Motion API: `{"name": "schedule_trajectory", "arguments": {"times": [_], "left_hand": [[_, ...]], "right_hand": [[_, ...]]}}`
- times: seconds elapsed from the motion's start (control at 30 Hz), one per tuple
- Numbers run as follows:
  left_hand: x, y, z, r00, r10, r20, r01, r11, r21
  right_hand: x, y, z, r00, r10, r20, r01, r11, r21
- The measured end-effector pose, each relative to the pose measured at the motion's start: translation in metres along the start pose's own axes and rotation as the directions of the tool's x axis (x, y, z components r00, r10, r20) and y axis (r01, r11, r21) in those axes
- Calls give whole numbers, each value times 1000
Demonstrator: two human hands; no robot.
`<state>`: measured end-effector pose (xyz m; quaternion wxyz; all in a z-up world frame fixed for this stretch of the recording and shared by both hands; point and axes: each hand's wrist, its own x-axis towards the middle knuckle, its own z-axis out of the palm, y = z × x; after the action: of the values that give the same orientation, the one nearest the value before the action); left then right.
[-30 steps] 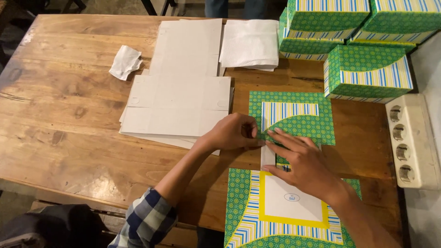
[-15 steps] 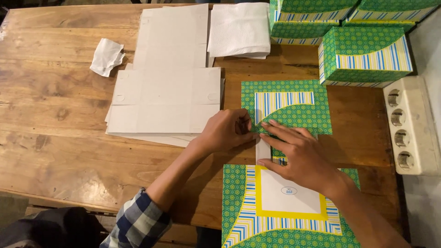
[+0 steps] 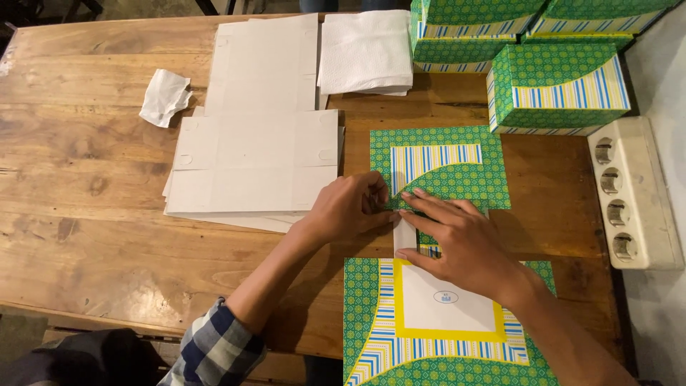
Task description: The person folds and assembles a flat-packed cardboard box using patterned paper. They fold the flaps and tuck them into slots to form the box structure, then place a white paper insert inside.
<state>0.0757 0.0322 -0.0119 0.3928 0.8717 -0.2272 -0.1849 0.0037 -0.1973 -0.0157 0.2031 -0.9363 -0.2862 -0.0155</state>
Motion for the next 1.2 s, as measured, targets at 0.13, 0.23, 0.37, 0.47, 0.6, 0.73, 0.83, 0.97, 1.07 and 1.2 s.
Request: {"name": "schedule_trajectory", "arguments": {"times": [0.13,0.23,0.37,0.47,0.6,0.73,0.83,0.97,1.07,1.2], "left_hand": [[0,-1,0,1000,27,-2,-27,1000,3],[-3,0,-1,1000,23,14,-23,1000,7],[-3,1,-1,999,33,34,-34,999,27],[-5,1,1,998,35,44,-36,999,37],[-8,8,0,998,30,56,-34,997,76],[-7,6,2,995,44,85,-54,992,118],[-7,2,4,994,59,92,-70,991,118],[-7,-3,8,993,75,89,-86,988,126],[-9,2,7,993,75,95,-87,987,137],[-13,13,0,990,72,123,-90,985,148]], "right_hand": [[1,0,-3,1000,-1,22,0,1000,24],[0,0,-2,1000,-2,22,2,1000,9],[0,1,0,1000,-14,-5,14,1000,-2],[-1,1,2,1000,-13,-14,13,1000,-5],[-1,2,3,1000,-13,-22,13,1000,-10],[0,1,0,1000,-8,-11,8,1000,14],[1,-1,-3,1000,-9,-21,9,1000,2],[1,-3,-8,1000,-17,17,16,1000,21],[1,-4,-9,999,-21,32,21,1000,20],[1,-5,-15,998,-19,65,16,999,41]]}}
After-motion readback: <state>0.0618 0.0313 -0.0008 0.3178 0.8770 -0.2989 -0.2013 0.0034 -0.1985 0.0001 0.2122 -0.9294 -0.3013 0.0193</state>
